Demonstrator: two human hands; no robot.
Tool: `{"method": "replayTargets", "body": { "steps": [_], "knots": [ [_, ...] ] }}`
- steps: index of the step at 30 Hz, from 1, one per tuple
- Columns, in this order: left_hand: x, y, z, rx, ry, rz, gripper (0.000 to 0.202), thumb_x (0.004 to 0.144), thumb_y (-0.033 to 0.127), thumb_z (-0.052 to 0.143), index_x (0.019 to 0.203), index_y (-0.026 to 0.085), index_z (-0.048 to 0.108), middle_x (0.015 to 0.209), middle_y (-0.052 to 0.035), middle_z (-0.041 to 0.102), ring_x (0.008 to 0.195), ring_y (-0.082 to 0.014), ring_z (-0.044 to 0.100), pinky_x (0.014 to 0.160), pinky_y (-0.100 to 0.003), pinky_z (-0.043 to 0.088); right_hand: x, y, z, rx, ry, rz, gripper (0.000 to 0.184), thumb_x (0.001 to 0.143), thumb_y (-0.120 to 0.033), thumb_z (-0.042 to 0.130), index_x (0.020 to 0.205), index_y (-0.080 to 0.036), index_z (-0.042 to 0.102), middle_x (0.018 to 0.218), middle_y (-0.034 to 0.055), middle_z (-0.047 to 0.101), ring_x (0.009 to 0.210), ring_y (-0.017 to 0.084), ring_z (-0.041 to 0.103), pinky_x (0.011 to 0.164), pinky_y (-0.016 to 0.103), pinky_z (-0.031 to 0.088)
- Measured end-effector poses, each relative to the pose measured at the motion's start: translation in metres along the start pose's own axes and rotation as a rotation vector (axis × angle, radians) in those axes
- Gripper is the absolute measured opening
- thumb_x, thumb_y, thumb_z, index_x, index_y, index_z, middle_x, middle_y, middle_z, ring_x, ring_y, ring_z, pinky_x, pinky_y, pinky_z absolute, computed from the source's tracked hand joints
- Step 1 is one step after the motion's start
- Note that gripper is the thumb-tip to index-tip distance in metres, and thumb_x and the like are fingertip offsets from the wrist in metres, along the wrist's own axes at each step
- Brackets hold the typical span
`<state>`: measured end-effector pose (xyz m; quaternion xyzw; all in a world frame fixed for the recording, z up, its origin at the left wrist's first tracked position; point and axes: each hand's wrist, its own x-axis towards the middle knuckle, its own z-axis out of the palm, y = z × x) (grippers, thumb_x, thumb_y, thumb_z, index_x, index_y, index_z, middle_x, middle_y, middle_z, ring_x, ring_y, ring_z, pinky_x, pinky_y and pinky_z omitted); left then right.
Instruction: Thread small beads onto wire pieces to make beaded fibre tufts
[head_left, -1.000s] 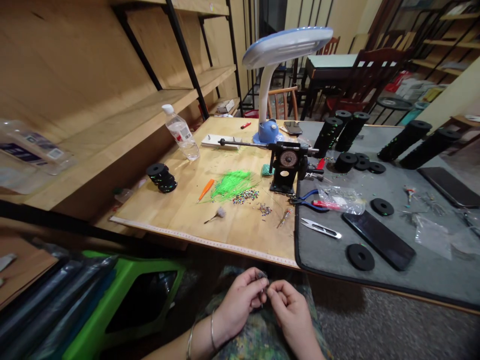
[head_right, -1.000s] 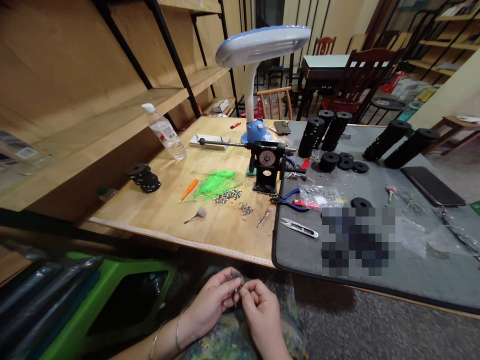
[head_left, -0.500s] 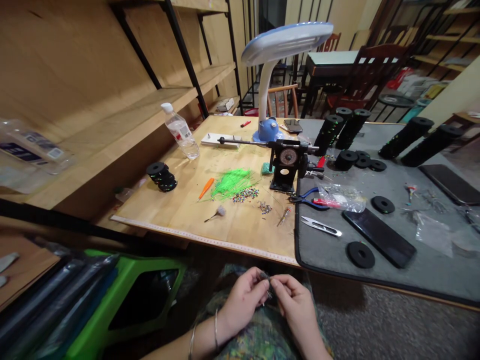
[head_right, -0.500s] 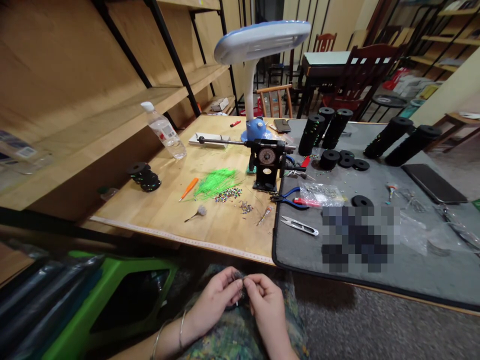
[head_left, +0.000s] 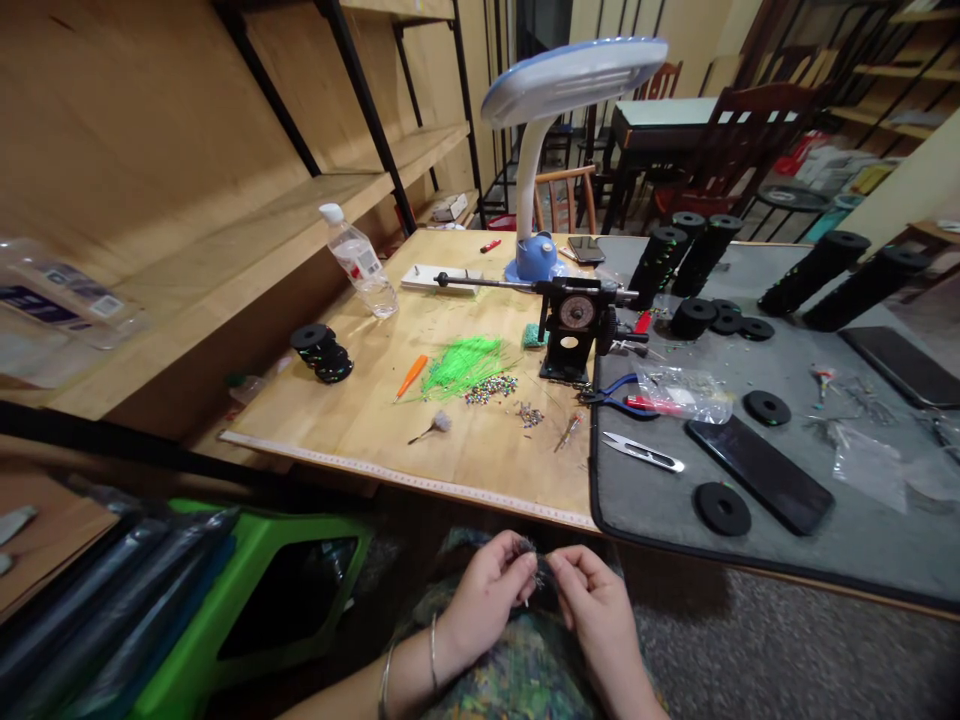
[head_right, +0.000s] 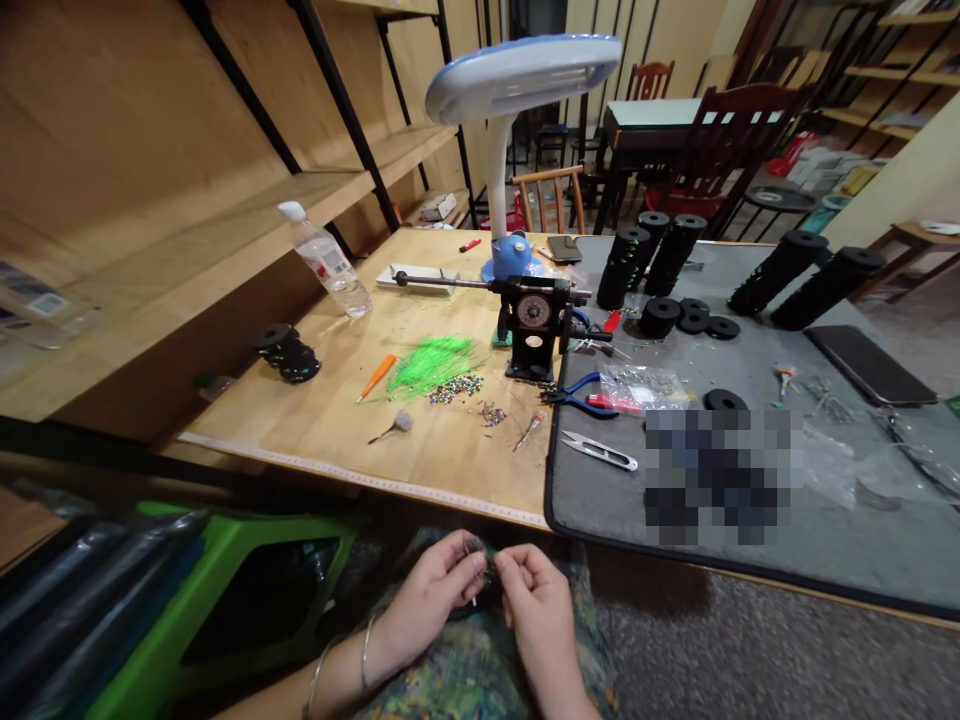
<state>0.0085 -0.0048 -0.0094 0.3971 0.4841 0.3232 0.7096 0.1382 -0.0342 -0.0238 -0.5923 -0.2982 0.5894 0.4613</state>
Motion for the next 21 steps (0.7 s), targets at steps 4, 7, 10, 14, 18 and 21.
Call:
{"method": "replayTargets", "body": {
  "steps": [4,7,10,14,18,21],
  "knots": [
    [0.0017,-0.0029,-0.0015,-0.001,0.048,0.010,0.040,0.072,0.053,0.066,0.073,0.017,0.048,0.061,0.0064,0.043,0.052,-0.0082,0.037,0.050,-0.022,0.030,-0.0062,-0.0011,0.0015,-0.032,-0.130,0.062,0.047,0.069,-0.062,0.066,0.065,-0.016,0.058,0.039,-0.0110,0.035,0.035,0.005,0.024,0.036,0.019,0.014],
    [0.0018,-0.0042,-0.0022,-0.027,0.062,-0.013,0.039,0.071,0.052,0.067,0.074,0.017,0.049,0.062,0.0064,0.044,0.053,-0.0081,0.038,0.050,-0.022,0.030,-0.0082,-0.0004,0.0046,-0.004,-0.194,0.131,0.045,0.068,-0.061,0.067,0.064,-0.017,0.056,0.038,-0.0118,0.035,0.032,0.004,0.022,0.035,0.019,0.012],
    [0.0019,-0.0041,-0.0022,-0.039,0.061,-0.020,0.038,0.072,0.051,0.066,0.074,0.017,0.049,0.059,0.0074,0.042,0.052,-0.0079,0.037,0.050,-0.022,0.030,-0.0071,0.0017,0.0061,0.052,-0.193,0.175,0.044,0.065,-0.059,0.069,0.062,-0.018,0.053,0.036,-0.0124,0.034,0.031,0.003,0.020,0.034,0.019,0.009],
    [0.0028,-0.0043,-0.0023,0.006,0.068,0.051,0.036,0.075,0.050,0.064,0.076,0.017,0.050,0.060,0.0063,0.045,0.053,-0.0088,0.040,0.051,-0.023,0.033,-0.0049,0.0050,0.0058,0.124,-0.193,0.209,0.044,0.062,-0.057,0.072,0.062,-0.016,0.055,0.040,-0.0107,0.040,0.031,0.002,0.019,0.033,0.019,0.008],
    [0.0032,-0.0062,-0.0032,0.045,0.071,0.114,0.033,0.078,0.048,0.061,0.076,0.017,0.049,0.061,0.0062,0.044,0.054,-0.0092,0.040,0.052,-0.023,0.034,-0.0044,0.0074,0.0053,0.165,-0.214,0.211,0.045,0.064,-0.057,0.073,0.063,-0.015,0.058,0.037,-0.0115,0.038,0.030,0.001,0.018,0.034,0.019,0.006],
    [0.0027,-0.0061,-0.0039,0.071,0.065,0.135,0.030,0.081,0.046,0.058,0.078,0.017,0.049,0.062,0.0061,0.044,0.054,-0.0092,0.041,0.052,-0.023,0.035,-0.0043,0.0074,0.0051,0.205,-0.214,0.226,0.046,0.063,-0.058,0.074,0.063,-0.015,0.058,0.033,-0.0134,0.033,0.029,0.001,0.015,0.034,0.019,0.005]
  ]
}}
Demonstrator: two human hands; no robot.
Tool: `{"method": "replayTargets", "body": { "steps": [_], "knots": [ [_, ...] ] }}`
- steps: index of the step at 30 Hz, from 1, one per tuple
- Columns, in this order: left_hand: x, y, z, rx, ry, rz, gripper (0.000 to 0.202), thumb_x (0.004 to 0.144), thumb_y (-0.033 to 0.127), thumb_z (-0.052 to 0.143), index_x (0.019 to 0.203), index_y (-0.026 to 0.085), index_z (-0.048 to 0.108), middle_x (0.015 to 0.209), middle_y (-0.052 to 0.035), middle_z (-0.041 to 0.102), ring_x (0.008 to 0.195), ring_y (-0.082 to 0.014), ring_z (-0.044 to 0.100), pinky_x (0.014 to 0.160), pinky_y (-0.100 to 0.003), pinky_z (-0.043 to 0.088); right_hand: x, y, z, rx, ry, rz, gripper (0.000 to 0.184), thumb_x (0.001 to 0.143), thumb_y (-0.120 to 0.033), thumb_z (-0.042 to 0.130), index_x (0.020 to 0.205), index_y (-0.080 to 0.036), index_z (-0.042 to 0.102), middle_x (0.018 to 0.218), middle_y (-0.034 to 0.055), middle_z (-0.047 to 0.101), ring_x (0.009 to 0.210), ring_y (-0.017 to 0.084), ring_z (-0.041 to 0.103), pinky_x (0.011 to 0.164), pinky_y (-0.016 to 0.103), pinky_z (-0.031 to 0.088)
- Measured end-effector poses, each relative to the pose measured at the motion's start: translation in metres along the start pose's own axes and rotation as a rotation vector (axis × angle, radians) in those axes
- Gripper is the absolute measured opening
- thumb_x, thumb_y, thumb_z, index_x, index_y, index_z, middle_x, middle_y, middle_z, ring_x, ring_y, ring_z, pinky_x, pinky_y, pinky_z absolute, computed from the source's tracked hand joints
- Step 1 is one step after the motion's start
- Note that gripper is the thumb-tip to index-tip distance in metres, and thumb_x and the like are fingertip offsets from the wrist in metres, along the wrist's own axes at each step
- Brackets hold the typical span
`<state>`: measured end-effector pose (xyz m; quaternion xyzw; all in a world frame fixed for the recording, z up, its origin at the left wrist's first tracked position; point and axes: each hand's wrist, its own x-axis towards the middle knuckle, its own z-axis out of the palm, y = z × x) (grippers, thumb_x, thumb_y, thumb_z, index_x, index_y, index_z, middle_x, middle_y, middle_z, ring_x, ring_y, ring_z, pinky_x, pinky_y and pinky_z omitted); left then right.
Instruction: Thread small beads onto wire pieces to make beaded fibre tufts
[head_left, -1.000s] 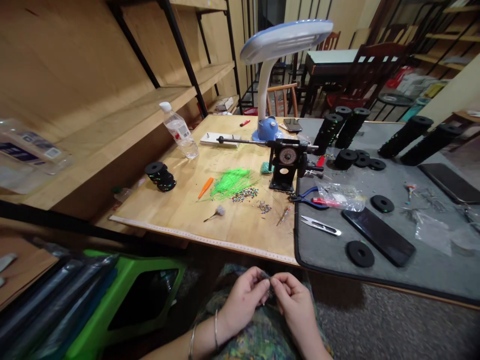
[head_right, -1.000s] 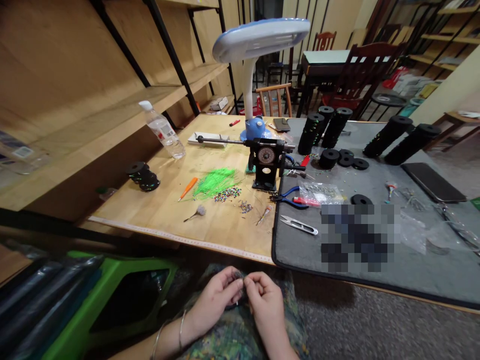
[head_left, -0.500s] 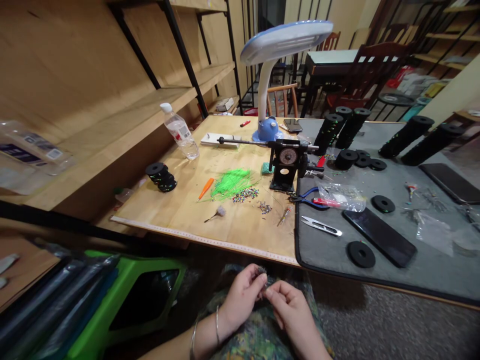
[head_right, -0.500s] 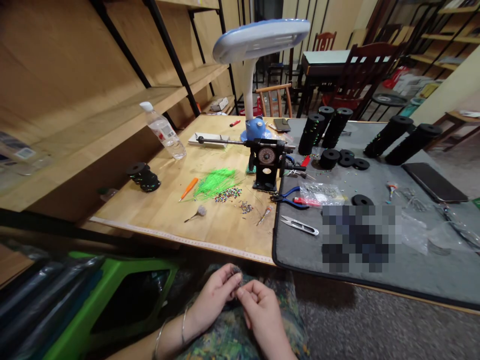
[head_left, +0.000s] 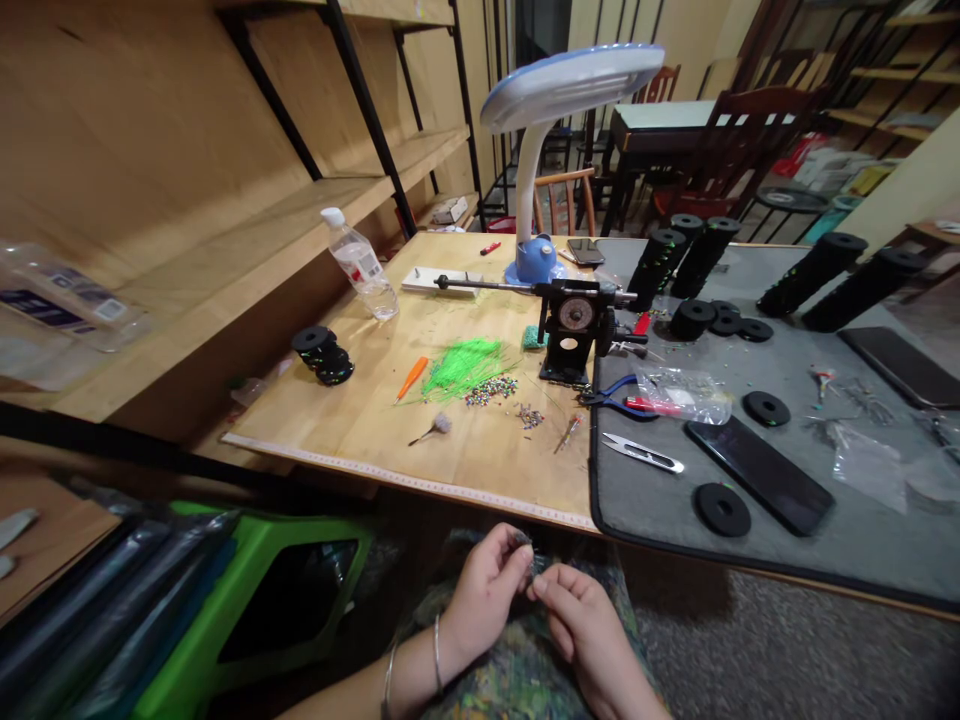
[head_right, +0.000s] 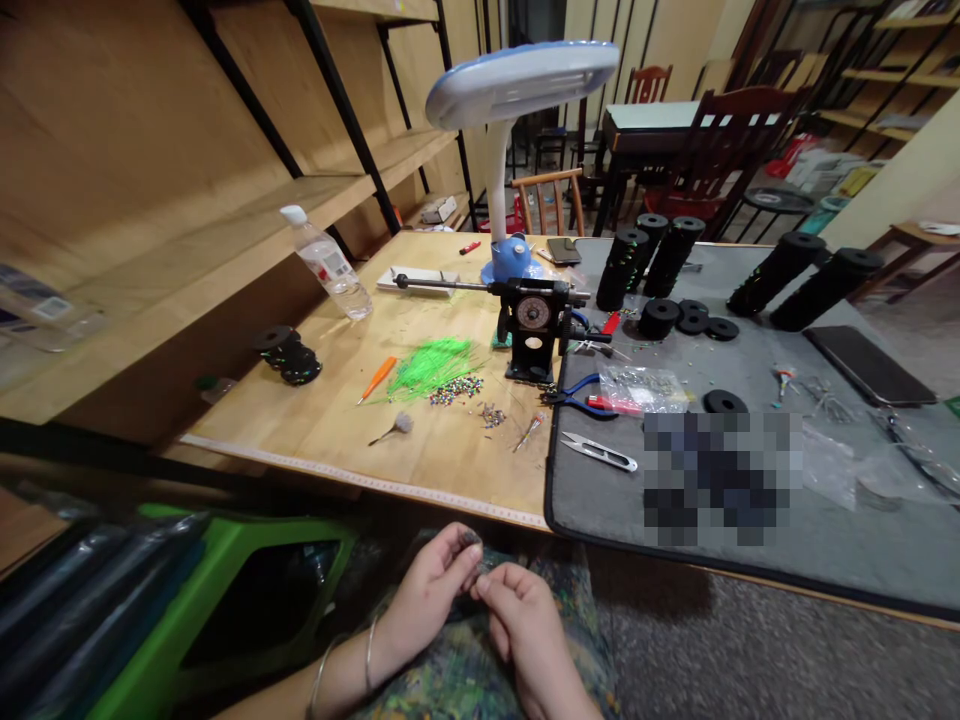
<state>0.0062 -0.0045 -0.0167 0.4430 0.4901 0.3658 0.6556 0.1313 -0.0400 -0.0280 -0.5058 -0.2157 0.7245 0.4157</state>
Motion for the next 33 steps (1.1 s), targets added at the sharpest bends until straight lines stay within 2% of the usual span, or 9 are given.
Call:
{"method": "replayTargets", "body": {
  "steps": [9,18,26,33],
  "knots": [
    [-0.002,-0.001,-0.002,0.166,0.010,0.084,0.019,0.088,0.035,0.050,0.081,0.017,0.050,0.067,0.0030,0.047,0.060,-0.0116,0.045,0.057,-0.024,0.040,0.000,-0.002,0.001,0.060,0.004,0.034,0.049,0.058,-0.061,0.076,0.063,-0.016,0.057,0.029,-0.0145,0.030,0.029,0.002,0.013,0.033,0.019,0.006],
    [-0.011,0.006,-0.004,0.506,0.017,0.249,0.010,0.089,0.024,0.047,0.084,0.017,0.053,0.075,-0.0024,0.055,0.069,-0.0165,0.052,0.064,-0.027,0.041,0.003,-0.005,-0.001,-0.160,0.079,-0.104,0.052,0.063,-0.068,0.068,0.064,-0.018,0.052,0.035,-0.0132,0.033,0.031,0.003,0.021,0.034,0.018,0.010],
    [-0.012,0.009,-0.003,0.546,-0.025,0.275,0.010,0.089,0.023,0.046,0.084,0.018,0.054,0.076,-0.0028,0.056,0.069,-0.0167,0.053,0.064,-0.027,0.041,0.001,-0.005,-0.003,-0.194,0.120,-0.170,0.051,0.067,-0.066,0.065,0.078,-0.017,0.055,0.038,-0.0147,0.031,0.032,0.004,0.023,0.034,0.016,0.013],
    [-0.012,0.006,-0.003,0.510,-0.055,0.250,0.010,0.088,0.023,0.048,0.083,0.018,0.054,0.075,-0.0021,0.055,0.069,-0.0158,0.050,0.064,-0.026,0.040,0.004,-0.005,-0.006,-0.109,0.127,-0.187,0.047,0.068,-0.062,0.069,0.073,-0.017,0.054,0.038,-0.0137,0.033,0.032,0.003,0.022,0.034,0.016,0.012]
  ]
}}
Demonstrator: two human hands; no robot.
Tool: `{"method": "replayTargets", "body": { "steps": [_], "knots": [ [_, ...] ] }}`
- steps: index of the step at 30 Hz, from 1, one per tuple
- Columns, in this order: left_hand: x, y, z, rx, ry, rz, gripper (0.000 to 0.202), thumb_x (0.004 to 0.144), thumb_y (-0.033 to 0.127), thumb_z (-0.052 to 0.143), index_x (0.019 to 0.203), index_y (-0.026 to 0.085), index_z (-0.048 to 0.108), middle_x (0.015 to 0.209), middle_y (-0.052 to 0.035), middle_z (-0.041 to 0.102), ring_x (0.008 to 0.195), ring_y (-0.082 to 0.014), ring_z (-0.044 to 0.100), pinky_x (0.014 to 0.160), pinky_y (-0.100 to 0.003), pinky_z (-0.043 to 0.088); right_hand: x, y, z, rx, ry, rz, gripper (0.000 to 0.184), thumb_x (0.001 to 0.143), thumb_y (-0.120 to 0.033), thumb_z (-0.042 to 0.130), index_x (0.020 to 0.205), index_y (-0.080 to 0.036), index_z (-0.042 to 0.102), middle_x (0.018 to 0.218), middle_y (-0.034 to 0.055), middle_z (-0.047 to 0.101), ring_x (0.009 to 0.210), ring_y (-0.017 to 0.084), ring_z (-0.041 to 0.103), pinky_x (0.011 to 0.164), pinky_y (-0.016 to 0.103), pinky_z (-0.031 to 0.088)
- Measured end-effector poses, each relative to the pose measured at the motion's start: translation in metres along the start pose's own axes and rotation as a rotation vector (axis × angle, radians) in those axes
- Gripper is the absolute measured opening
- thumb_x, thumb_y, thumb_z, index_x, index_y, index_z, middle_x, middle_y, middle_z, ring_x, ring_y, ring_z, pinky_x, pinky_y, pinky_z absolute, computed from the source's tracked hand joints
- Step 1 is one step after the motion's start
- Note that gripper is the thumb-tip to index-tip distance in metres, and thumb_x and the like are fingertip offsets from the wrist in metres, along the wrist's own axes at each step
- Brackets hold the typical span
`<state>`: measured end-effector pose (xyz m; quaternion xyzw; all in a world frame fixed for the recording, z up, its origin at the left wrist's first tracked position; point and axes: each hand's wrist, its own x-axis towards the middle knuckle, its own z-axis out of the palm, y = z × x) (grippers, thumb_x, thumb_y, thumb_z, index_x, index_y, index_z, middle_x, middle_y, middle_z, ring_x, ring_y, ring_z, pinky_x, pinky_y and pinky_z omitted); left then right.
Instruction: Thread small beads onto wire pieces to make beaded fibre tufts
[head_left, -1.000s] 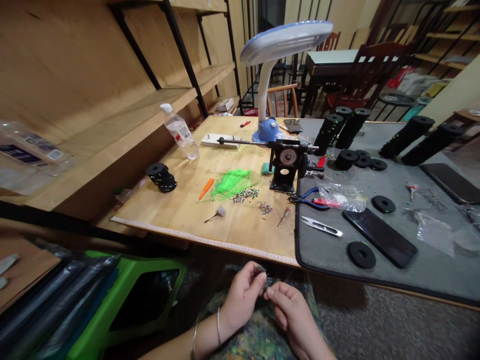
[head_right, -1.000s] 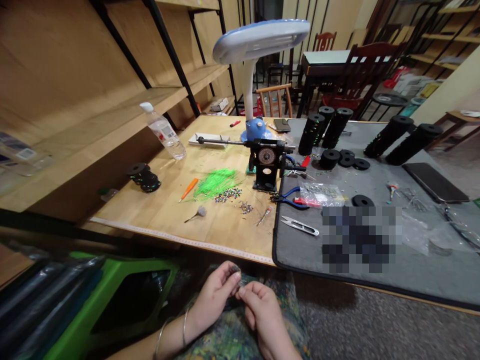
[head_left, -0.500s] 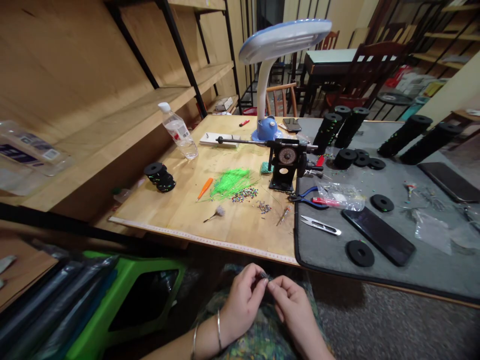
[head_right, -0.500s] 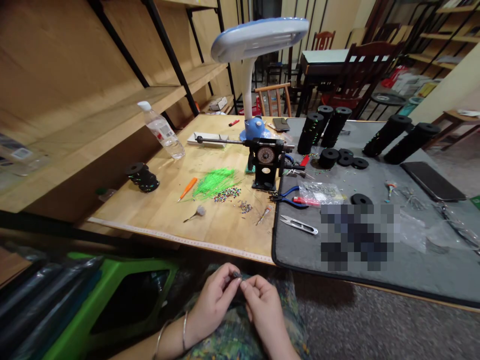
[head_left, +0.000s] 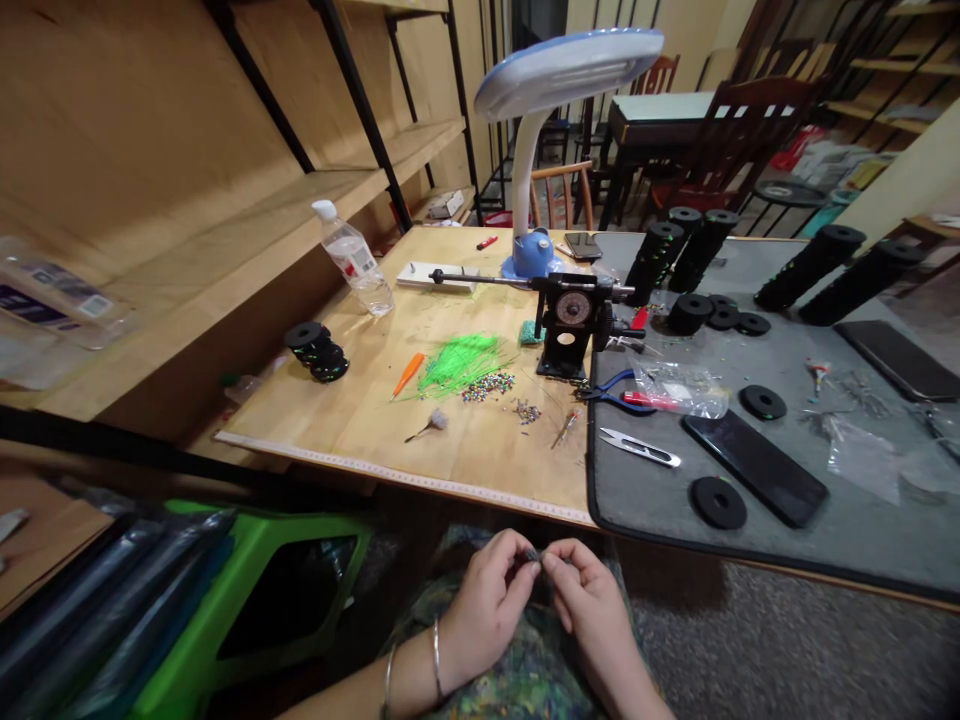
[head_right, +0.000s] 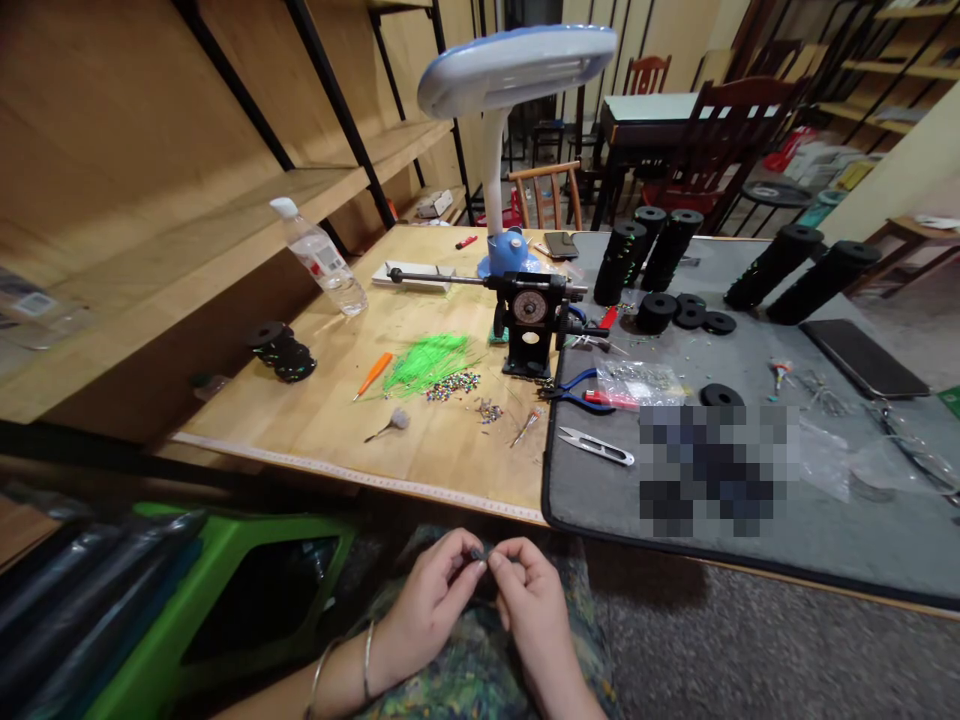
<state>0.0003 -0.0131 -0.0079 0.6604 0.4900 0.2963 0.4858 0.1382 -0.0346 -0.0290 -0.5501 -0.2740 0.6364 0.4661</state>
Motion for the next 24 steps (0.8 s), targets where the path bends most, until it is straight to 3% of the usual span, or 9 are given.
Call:
{"method": "replayTargets", "body": {
  "steps": [6,10,15,24],
  "knots": [
    [0.0024,-0.0010,0.0022,-0.278,-0.047,-0.144,0.005,0.084,0.022,0.053,0.083,0.018,0.050,0.073,0.0017,0.049,0.066,-0.0122,0.047,0.062,-0.023,0.040,0.0010,0.0025,-0.0014,0.103,0.041,0.028,0.046,0.069,-0.060,0.070,0.073,-0.017,0.054,0.038,-0.0152,0.029,0.034,0.003,0.015,0.035,0.017,0.009],
    [0.0043,0.0023,0.0022,-0.368,-0.056,-0.191,0.013,0.075,0.014,0.057,0.085,0.018,0.050,0.074,0.0025,0.049,0.068,-0.0117,0.048,0.064,-0.022,0.040,-0.0009,0.0009,-0.0018,0.078,0.021,0.028,0.046,0.071,-0.061,0.069,0.073,-0.018,0.053,0.037,-0.0151,0.028,0.034,0.004,0.015,0.036,0.018,0.008],
    [0.0059,0.0000,0.0012,-0.332,-0.097,-0.211,0.005,0.075,0.012,0.051,0.075,0.017,0.052,0.062,0.0046,0.045,0.056,-0.0097,0.042,0.054,-0.021,0.035,-0.0014,0.0023,-0.0033,0.002,-0.005,-0.018,0.046,0.075,-0.063,0.063,0.074,-0.018,0.052,0.036,-0.0148,0.030,0.033,0.004,0.018,0.036,0.018,0.011],
    [0.0077,0.0010,0.0020,-0.104,-0.039,-0.169,0.006,0.072,0.015,0.054,0.067,0.015,0.056,0.056,0.0039,0.046,0.052,-0.0099,0.039,0.050,-0.022,0.030,-0.0020,0.0018,0.0007,-0.054,-0.071,-0.021,0.050,0.073,-0.068,0.060,0.073,-0.020,0.049,0.036,-0.0143,0.031,0.032,0.004,0.019,0.035,0.017,0.012]
  ]
}}
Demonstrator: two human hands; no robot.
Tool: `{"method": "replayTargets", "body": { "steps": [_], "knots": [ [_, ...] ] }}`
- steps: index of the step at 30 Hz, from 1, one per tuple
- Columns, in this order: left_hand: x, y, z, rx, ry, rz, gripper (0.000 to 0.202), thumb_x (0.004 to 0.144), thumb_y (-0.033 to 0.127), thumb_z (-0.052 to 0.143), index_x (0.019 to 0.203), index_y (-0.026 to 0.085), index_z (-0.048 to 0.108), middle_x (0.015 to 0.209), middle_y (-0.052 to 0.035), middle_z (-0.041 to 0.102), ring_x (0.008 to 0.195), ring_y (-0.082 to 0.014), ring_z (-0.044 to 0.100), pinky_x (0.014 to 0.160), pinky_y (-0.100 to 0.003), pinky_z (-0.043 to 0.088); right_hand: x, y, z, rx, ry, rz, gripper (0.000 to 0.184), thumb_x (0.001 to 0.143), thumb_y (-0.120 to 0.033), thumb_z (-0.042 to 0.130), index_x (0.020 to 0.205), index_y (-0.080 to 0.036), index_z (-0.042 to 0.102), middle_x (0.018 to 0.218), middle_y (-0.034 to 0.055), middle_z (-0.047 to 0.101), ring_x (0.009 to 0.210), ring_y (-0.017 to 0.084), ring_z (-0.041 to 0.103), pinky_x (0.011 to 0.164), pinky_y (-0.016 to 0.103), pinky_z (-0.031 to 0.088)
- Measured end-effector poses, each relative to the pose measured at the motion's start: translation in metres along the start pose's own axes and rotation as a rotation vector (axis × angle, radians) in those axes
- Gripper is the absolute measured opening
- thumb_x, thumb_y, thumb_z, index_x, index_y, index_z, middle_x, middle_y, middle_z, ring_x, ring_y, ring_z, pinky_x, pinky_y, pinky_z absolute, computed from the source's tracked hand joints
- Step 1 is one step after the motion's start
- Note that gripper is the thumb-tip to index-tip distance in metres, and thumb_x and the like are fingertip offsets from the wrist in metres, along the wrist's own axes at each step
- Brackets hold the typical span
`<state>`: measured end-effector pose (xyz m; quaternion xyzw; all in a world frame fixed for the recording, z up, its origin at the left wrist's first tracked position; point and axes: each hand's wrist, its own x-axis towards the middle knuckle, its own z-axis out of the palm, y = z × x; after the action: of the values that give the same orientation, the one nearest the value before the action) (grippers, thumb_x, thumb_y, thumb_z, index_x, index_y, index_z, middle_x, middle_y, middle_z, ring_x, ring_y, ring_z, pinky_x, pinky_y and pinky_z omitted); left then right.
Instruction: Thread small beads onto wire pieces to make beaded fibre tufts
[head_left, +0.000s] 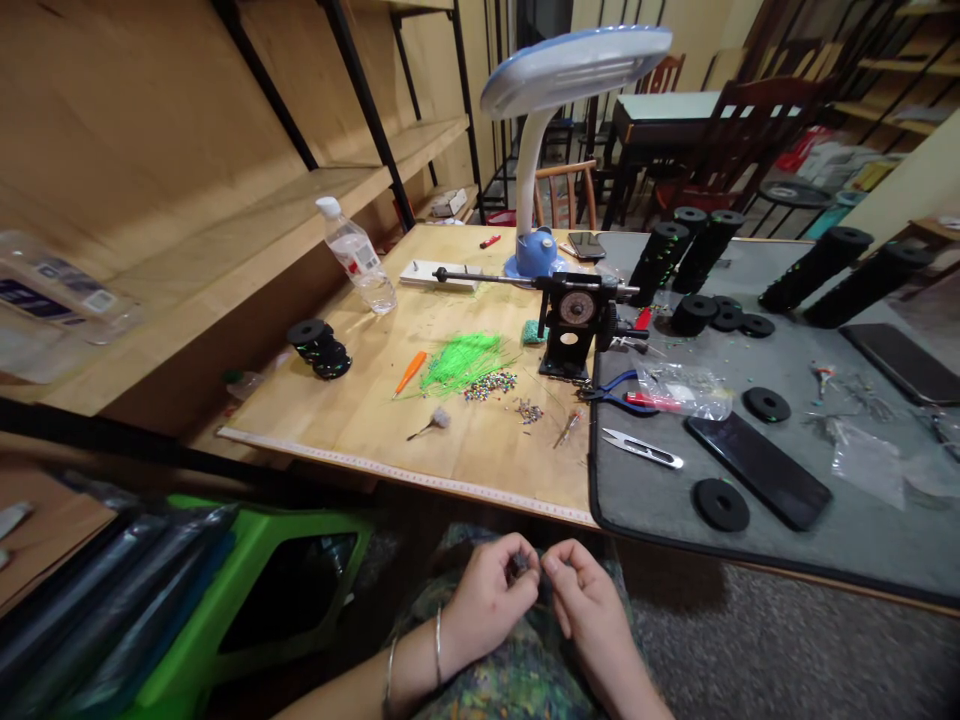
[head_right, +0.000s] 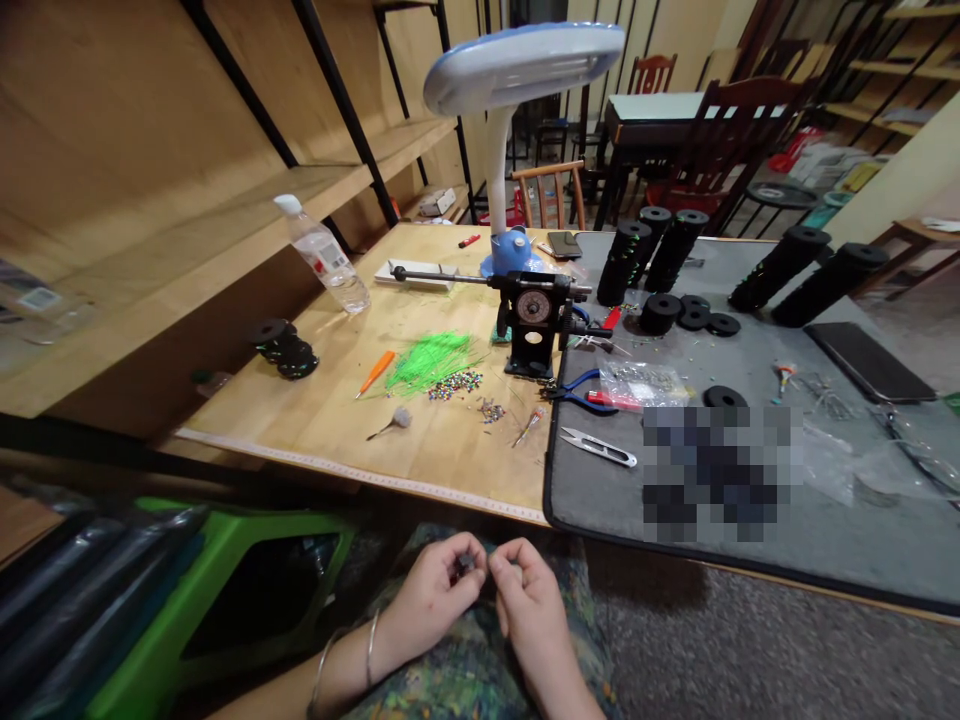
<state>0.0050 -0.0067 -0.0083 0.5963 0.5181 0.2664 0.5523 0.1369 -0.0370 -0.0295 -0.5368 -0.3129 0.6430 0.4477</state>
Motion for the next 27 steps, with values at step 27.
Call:
{"method": "replayTargets", "body": {
  "steps": [27],
  "knots": [
    [0.010,0.003,-0.026,-0.233,0.165,-0.006,0.013,0.077,0.029,0.062,0.077,0.017,0.056,0.067,0.0025,0.052,0.061,-0.0116,0.047,0.058,-0.021,0.039,-0.008,0.004,-0.015,-0.250,0.022,-0.097,0.013,0.069,-0.023,0.052,0.058,-0.021,0.044,0.049,-0.0081,0.032,0.045,0.009,0.027,0.042,0.020,0.022]
  ]
}}
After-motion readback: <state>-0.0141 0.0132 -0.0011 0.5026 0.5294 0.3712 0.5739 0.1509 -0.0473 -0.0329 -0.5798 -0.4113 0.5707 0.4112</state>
